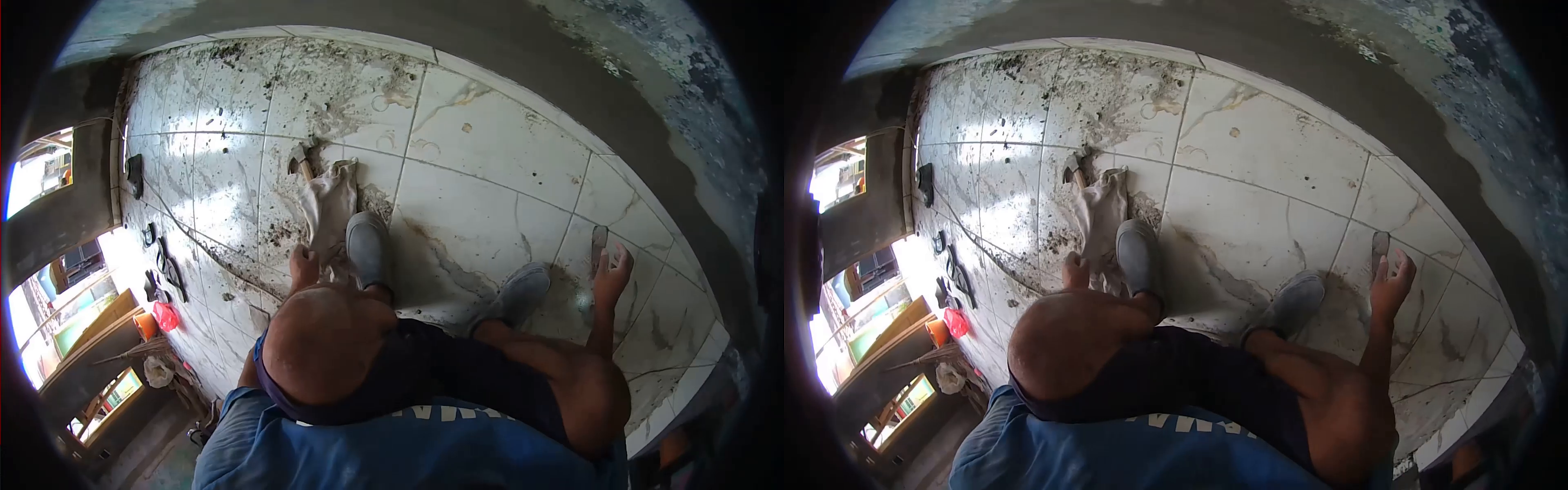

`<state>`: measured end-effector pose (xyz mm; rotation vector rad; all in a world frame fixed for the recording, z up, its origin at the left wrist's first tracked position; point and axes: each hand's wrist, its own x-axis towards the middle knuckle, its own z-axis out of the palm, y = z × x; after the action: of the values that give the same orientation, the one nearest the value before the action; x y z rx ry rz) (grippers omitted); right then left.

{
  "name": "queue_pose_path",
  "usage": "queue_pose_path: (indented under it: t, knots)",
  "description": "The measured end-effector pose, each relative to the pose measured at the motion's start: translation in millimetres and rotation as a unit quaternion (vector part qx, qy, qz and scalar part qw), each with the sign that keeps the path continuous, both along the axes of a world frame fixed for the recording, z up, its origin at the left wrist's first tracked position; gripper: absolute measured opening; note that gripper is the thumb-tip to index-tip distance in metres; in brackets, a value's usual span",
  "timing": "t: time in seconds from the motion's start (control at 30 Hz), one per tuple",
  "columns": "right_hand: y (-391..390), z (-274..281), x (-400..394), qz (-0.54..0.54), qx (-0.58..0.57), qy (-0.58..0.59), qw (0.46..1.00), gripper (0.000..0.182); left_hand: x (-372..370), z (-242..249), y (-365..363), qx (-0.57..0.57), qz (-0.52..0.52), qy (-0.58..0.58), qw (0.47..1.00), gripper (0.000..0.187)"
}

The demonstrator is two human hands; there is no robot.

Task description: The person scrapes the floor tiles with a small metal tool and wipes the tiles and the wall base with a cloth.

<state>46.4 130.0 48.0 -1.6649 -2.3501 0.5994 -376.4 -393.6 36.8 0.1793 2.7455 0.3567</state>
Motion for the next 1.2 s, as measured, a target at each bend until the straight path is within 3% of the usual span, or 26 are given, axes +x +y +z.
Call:
queue_pose_path:
  t: [0.03,0.07,0.17,0.33,0.37,0.43,0.47,0.53,0.6,0.77,0.83,0.9,1.0,1.07,1.2]
  knots:
    - [-1,5,1,0.01,0.037,0.017,0.999,0.035,-3,40,6,0.134,0.177,-0.109,0.969,0.015]
    - [-3,12,-1,0.015,0.067,0.032,0.997,0.033,-22,47,-52,0.024,-0.077,-0.042,0.996,0.018]
    - [-8,28,-10,0.007,0.038,0.072,0.997,0.027,-51,131,-53,-0.012,-0.111,-0.148,0.983,0.024]
    - [-18,33,-38,0.017,-0.01,0.166,0.986,0.02,-71,323,-53,-0.152,-0.122,-0.274,0.942,0.04]
    - [-20,33,-44,0.026,-0.027,0.178,0.983,0.019,-83,343,-49,-0.132,-0.181,-0.224,0.949,0.028]
    - [-26,43,-57,0.034,-0.033,0.193,0.98,0.019,-121,374,-57,-0.066,-0.101,-0.22,0.968,0.021]
    - [-29,45,-60,0.027,-0.031,0.196,0.98,0.019,-122,374,-48,-0.067,-0.108,-0.217,0.968,0.021]
    - [-33,46,-67,0.057,-0.07,0.23,0.969,0.02,-125,369,-21,-0.217,-0.131,-0.037,0.967,0.021]
    - [-32,47,-69,0.044,-0.057,0.26,0.963,0.021,-131,385,9,-0.006,-0.129,-0.019,0.991,0.023]
    - [-39,71,-92,0.094,-0.11,0.341,0.929,0.023,-114,410,138,-0.056,-0.229,-0.043,0.971,0.013]
    - [-39,83,-103,0.133,-0.122,0.332,0.926,0.034,-103,405,186,-0.097,-0.315,-0.118,0.937,0.01]
    - [-38,86,-115,0.203,-0.109,0.322,0.918,0.039,-70,403,242,-0.117,-0.311,-0.158,0.93,0.009]
    - [-40,100,-132,0.275,-0.131,0.314,0.899,0.07,-49,393,282,-0.138,-0.321,-0.221,0.911,0.008]
    - [-44,108,-140,0.316,-0.079,0.324,0.888,0.088,-7,384,321,-0.133,-0.434,-0.292,0.842,0.008]
    - [-50,123,-146,0.361,0.0,0.398,0.843,0.117,36,358,371,-0.093,-0.459,-0.371,0.802,0.007]
